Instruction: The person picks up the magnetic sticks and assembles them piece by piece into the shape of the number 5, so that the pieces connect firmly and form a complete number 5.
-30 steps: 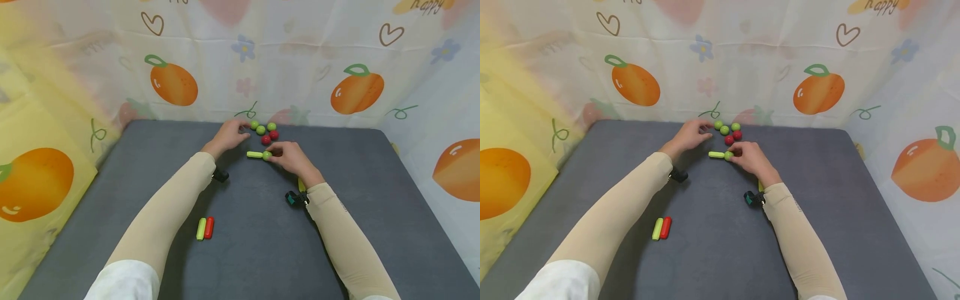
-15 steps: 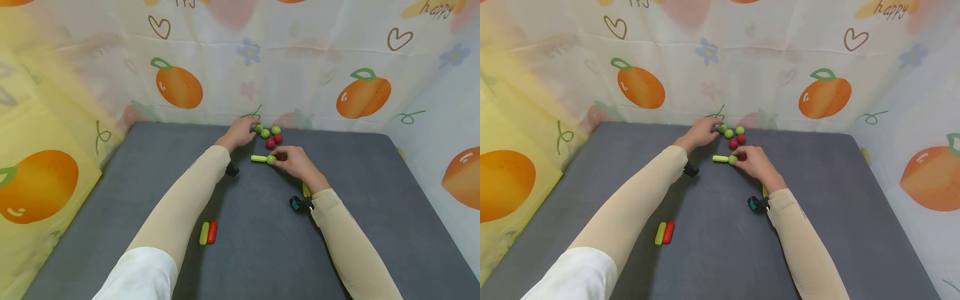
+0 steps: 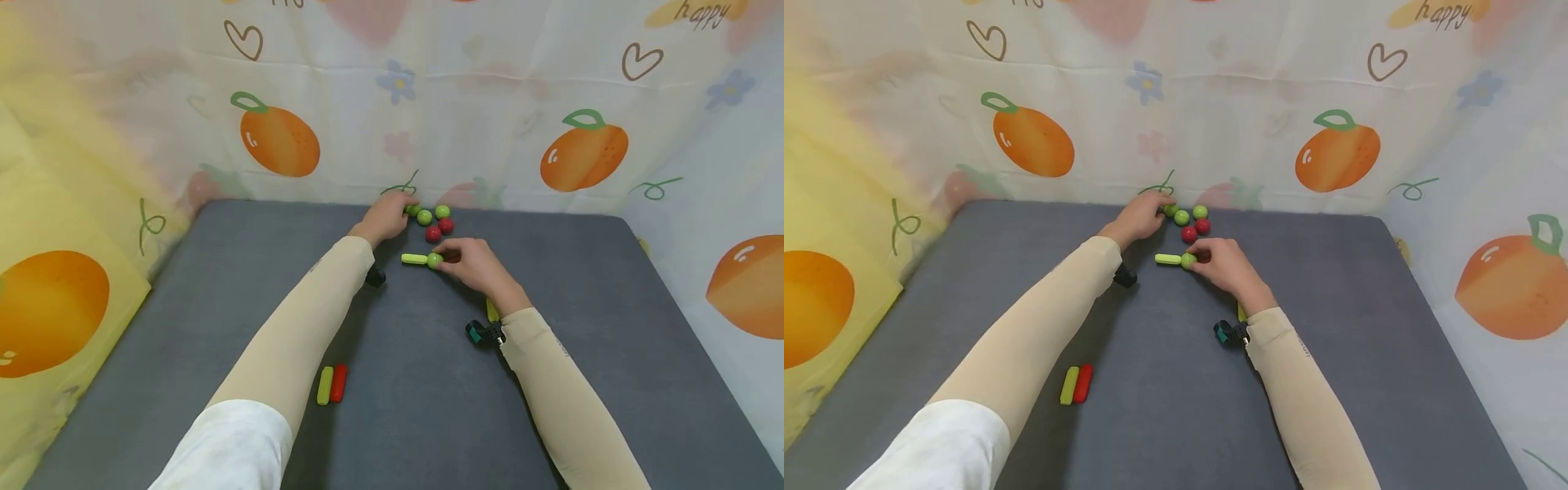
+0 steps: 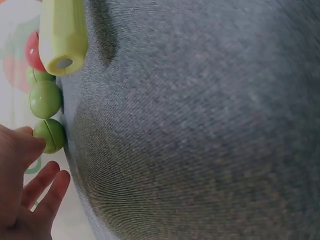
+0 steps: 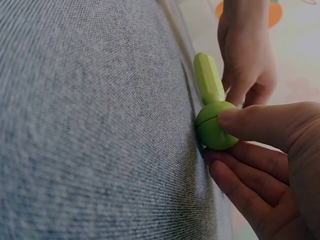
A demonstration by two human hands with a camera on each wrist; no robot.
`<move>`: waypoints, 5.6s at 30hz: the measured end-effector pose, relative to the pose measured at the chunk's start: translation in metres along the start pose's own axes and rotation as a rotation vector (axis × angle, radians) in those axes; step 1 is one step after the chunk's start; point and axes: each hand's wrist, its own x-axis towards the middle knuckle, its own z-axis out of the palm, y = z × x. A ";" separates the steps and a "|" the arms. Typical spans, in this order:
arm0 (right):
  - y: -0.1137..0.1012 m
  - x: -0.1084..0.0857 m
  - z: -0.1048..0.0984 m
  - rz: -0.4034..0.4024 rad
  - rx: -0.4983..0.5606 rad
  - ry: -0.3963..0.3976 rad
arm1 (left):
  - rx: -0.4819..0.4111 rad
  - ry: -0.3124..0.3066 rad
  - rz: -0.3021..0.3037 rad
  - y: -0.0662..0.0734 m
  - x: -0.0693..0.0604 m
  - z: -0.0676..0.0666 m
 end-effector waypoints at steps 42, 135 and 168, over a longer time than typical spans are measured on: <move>-0.002 0.002 0.001 -0.002 -0.013 -0.008 | -0.449 0.014 -0.124 -0.026 -0.048 -0.027; 0.038 -0.102 -0.068 0.024 0.031 -0.037 | -0.839 -0.028 -0.033 -0.044 -0.119 0.022; 0.050 -0.133 -0.054 -0.082 -0.088 -0.089 | -0.843 -0.029 -0.052 -0.043 -0.119 0.022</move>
